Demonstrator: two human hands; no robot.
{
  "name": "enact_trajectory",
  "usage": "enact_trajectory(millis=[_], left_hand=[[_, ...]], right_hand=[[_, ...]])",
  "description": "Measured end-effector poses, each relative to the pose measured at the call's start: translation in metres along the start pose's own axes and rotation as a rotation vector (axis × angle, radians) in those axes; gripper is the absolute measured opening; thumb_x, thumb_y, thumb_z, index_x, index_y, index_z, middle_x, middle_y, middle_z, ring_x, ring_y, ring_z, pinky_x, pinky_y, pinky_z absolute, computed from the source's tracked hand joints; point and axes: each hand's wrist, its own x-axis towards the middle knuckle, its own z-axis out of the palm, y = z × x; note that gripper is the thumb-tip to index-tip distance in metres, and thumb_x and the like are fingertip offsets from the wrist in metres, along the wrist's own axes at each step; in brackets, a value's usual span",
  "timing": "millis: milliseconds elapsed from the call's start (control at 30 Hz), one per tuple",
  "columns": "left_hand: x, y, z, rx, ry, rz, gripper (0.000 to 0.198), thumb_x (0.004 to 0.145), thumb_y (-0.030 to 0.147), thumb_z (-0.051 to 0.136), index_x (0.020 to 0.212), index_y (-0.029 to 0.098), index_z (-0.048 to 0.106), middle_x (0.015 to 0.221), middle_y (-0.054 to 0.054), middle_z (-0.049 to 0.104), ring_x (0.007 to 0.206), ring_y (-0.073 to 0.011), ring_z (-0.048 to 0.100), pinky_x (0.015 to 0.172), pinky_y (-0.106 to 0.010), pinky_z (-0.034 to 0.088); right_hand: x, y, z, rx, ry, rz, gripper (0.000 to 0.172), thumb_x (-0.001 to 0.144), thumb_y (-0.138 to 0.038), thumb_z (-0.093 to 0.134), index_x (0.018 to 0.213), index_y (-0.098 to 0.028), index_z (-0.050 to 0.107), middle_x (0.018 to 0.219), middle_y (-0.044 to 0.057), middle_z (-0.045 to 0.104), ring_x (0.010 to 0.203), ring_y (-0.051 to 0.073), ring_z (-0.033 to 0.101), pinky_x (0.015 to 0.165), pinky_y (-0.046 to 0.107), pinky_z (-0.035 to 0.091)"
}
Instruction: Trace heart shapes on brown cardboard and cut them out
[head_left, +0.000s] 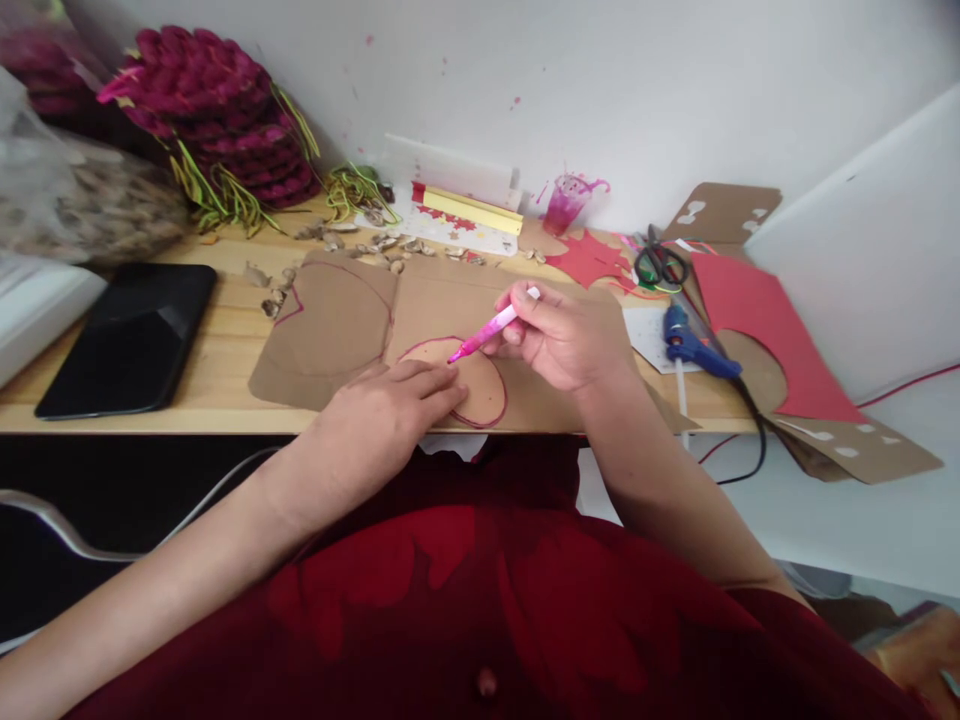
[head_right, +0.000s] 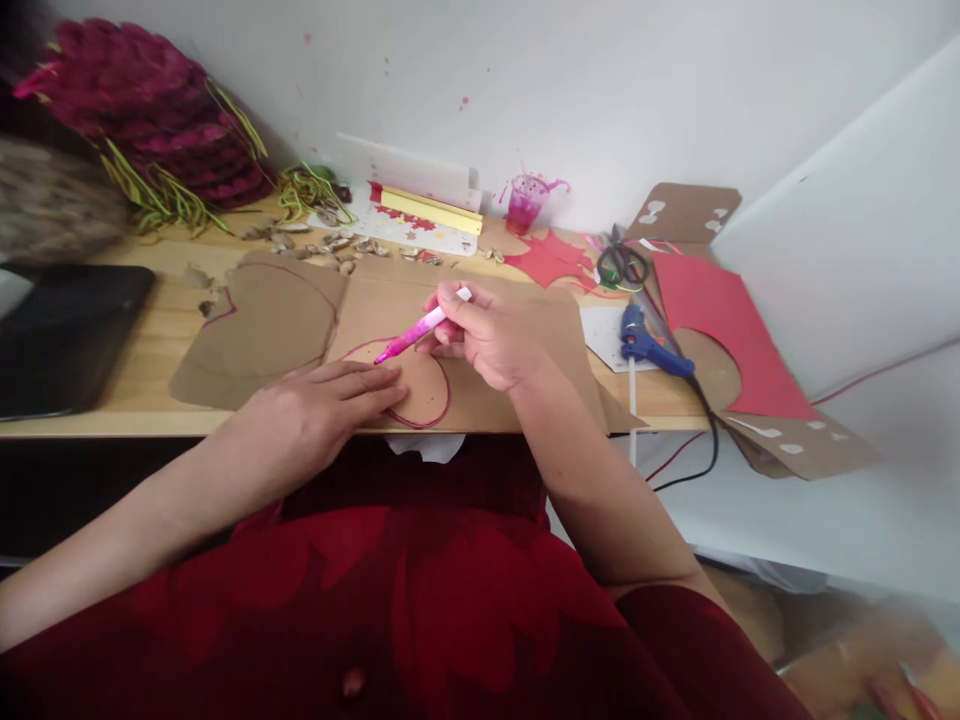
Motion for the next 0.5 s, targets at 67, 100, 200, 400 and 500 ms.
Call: enact_trajectory(millis=[67,100,200,400,500], left_hand=[[0.0002,-0.0002,-0.0005,-0.014,-0.006,-0.009,0.044,0.100,0.009,0.043,0.137,0.019,0.067,0.147,-0.012,0.064,0.134,-0.0303,0.060,0.107,-0.049,0.054],[0.0003,-0.0003,-0.0009,-0.019,-0.010,-0.013,0.044,0.100,0.008,0.043,0.136,0.019,0.067,0.147,-0.011,0.064,0.134,-0.0302,0.060,0.108,-0.049,0.054],[0.0008,-0.0007,-0.0019,-0.029,-0.019,-0.022,0.045,0.099,0.006,0.045,0.136,0.020,0.067,0.147,-0.010,0.064,0.134,-0.0295,0.061,0.109,-0.049,0.053],[0.0018,-0.0018,-0.0025,-0.059,-0.017,-0.008,0.043,0.100,0.007,0.046,0.135,0.019,0.067,0.145,-0.011,0.065,0.133,-0.0310,0.061,0.106,-0.050,0.055],[0.0018,-0.0021,-0.0027,-0.055,-0.008,-0.009,0.044,0.100,0.007,0.044,0.134,0.019,0.068,0.145,-0.010,0.066,0.133,-0.0309,0.061,0.106,-0.050,0.055]], right_hand=[[0.0001,0.0007,-0.0004,0.018,-0.010,0.002,0.034,0.087,-0.052,0.079,0.086,-0.022,0.065,0.063,-0.006,0.052,0.067,0.015,0.065,0.077,0.035,0.061],[0.0001,0.0008,-0.0005,0.021,-0.010,0.008,0.034,0.087,-0.053,0.079,0.086,-0.022,0.065,0.063,-0.006,0.052,0.068,0.015,0.066,0.077,0.035,0.061],[0.0000,0.0003,-0.0001,0.018,0.004,0.027,0.035,0.086,-0.054,0.079,0.086,-0.022,0.065,0.063,-0.006,0.052,0.069,0.016,0.067,0.077,0.035,0.061],[-0.0008,-0.0005,0.0006,0.029,0.013,0.035,0.035,0.086,-0.053,0.079,0.085,-0.022,0.065,0.062,-0.006,0.052,0.065,0.014,0.063,0.075,0.035,0.061],[-0.0010,-0.0005,0.0006,0.035,0.015,0.034,0.035,0.086,-0.053,0.080,0.085,-0.021,0.065,0.062,-0.007,0.052,0.065,0.014,0.064,0.076,0.035,0.062]])
